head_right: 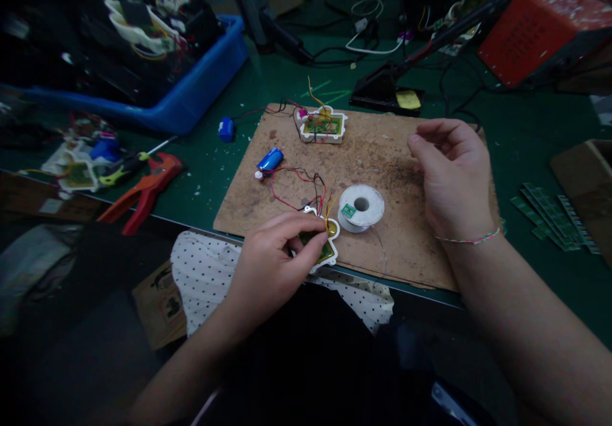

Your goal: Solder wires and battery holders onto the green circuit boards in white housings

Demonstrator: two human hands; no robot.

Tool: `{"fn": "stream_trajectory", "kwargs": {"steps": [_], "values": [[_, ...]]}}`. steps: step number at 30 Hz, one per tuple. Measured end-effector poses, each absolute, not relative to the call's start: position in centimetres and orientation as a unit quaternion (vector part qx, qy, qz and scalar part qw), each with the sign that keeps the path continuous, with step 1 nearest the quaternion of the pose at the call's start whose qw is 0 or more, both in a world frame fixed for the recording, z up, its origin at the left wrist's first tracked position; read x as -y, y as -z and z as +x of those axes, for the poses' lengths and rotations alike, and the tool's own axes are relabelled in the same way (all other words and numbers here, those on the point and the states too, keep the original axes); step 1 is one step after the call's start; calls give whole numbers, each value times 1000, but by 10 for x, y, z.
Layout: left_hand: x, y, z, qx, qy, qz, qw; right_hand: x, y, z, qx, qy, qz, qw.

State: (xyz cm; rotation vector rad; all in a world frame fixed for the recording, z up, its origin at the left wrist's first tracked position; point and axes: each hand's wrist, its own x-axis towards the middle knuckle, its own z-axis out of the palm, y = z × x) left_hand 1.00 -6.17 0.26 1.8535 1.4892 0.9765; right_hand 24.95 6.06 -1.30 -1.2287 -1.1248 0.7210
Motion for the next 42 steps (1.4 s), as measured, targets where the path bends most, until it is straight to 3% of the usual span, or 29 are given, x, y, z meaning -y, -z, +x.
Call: {"fn": "stream_trajectory", "kwargs": {"steps": [28,32,37,42], "values": [[60,-2,12,-576,-397,645,308,-60,14,250,482,-317,-535,617],[58,-6,12,-597,-379,598,378,-60,14,250,478,-322,-538,615],[48,-11,15,-525,-411,480,570,-60,11,251,468,-332,-532,623],[39,-17,17,-503,-421,432,619,-58,11,251,466,-332,-533,624]]}}
